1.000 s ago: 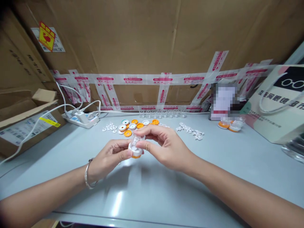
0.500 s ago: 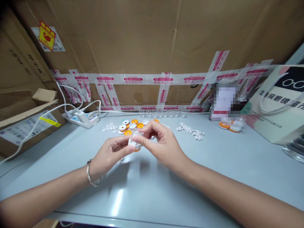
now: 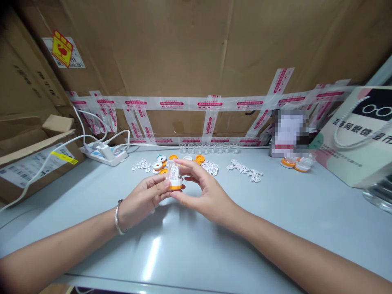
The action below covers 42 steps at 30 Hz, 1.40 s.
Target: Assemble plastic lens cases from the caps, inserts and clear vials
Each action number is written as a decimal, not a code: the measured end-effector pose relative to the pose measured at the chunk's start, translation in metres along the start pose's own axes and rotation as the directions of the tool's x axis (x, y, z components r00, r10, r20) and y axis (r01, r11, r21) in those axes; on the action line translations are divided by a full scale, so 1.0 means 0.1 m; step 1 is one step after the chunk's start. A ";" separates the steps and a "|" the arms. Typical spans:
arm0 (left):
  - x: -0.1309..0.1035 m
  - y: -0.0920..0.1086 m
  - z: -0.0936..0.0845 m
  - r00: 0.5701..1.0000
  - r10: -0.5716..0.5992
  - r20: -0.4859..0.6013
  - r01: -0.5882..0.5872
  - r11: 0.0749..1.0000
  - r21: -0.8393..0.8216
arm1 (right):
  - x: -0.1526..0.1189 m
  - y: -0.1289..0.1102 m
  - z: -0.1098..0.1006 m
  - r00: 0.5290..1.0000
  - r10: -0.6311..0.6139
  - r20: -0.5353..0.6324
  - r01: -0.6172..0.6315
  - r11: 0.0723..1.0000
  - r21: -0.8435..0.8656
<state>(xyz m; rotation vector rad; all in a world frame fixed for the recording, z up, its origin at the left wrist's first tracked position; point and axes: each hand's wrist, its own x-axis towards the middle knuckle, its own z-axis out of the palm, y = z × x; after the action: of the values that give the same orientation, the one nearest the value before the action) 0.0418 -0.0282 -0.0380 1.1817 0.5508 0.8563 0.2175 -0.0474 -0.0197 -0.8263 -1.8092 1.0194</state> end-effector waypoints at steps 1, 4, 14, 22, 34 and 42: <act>0.00 -0.01 0.00 1.000 -0.002 -0.002 0.002 1.000 0.022 | 0.00 0.01 0.01 1.000 -0.005 -0.020 0.004 1.000 -0.031; 0.01 -0.03 -0.01 1.000 -0.018 -0.024 0.020 0.997 0.078 | 0.00 0.02 0.02 0.997 0.000 -0.072 -0.006 0.997 -0.081; 0.06 -0.04 -0.06 0.985 -0.069 -0.159 0.088 0.989 0.118 | -0.06 0.22 0.11 0.955 0.187 -0.232 -0.182 0.982 0.046; 0.06 -0.03 -0.02 0.983 0.050 -0.176 0.003 0.958 0.286 | -0.08 0.24 0.19 0.891 0.450 0.059 -0.411 0.745 0.525; 0.06 -0.07 -0.03 0.983 0.082 -0.162 -0.020 0.935 0.354 | -0.09 0.28 0.22 0.872 0.462 0.162 -0.397 0.473 0.787; 0.04 -0.09 -0.05 0.956 0.180 -0.233 -0.041 0.864 0.502 | 0.00 0.24 0.07 0.835 0.550 0.010 -0.345 0.511 0.788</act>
<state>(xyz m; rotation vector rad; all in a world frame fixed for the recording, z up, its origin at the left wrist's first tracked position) 0.0426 -0.0234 -0.0478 1.5843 0.9782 1.0207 0.2146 -0.0391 -0.0427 -0.8244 -0.7601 1.7727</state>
